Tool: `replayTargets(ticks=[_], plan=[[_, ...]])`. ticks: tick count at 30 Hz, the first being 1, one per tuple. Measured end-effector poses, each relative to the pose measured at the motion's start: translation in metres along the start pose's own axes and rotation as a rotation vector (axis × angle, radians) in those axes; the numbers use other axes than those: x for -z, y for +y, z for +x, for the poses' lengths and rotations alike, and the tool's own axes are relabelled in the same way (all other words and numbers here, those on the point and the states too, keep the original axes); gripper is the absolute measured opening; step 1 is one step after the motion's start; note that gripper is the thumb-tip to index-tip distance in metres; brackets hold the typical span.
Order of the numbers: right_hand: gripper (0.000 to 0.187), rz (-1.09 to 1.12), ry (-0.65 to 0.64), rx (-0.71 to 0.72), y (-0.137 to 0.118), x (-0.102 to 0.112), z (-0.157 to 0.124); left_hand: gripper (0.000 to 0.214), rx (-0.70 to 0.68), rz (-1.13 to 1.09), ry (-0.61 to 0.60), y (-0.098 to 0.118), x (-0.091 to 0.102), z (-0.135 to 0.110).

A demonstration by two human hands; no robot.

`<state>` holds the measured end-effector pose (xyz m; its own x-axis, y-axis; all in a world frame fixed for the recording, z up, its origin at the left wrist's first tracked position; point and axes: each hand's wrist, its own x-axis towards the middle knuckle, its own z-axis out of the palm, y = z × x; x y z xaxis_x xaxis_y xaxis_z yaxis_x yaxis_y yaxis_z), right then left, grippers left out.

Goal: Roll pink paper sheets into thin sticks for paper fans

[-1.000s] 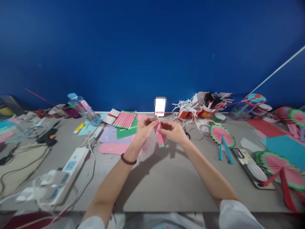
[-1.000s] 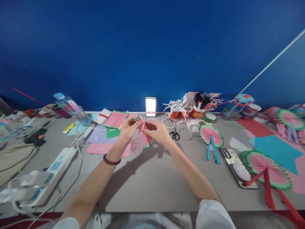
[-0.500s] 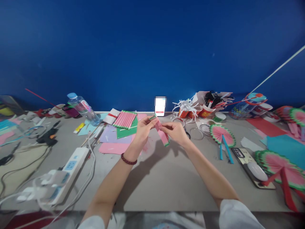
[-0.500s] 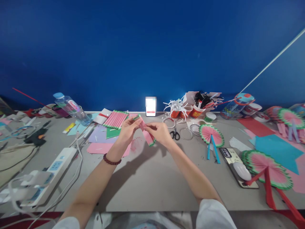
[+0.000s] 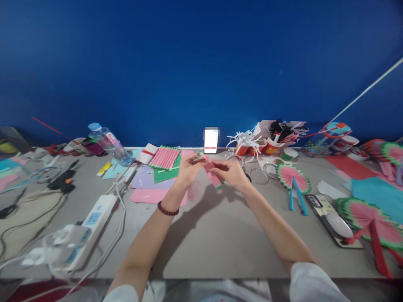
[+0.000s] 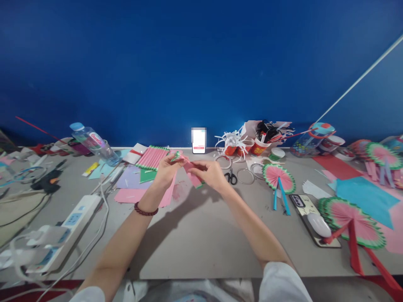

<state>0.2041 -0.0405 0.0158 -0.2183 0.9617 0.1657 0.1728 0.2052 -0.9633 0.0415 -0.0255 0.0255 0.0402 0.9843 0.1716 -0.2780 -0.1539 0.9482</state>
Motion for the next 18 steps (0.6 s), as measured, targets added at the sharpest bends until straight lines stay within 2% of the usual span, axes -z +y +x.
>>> replayTargets(ticks=[4, 13, 18], plan=[[0.033, 0.084, -0.072, -0.033, 0.0013, -0.0003, 0.0003, 0.021, 0.004, -0.019, 0.095, -0.0040, 0.0066, 0.0040], [0.028, 0.003, -0.031, -0.021, -0.0079, 0.0005, -0.0039, 0.023, 0.043, -0.026, 0.088, -0.0004, 0.0072, 0.0013], [0.030, -0.062, -0.009, -0.004, -0.0067, 0.0004, -0.0031, 0.024, 0.021, -0.055, 0.084, 0.0011, 0.0050, 0.0007]])
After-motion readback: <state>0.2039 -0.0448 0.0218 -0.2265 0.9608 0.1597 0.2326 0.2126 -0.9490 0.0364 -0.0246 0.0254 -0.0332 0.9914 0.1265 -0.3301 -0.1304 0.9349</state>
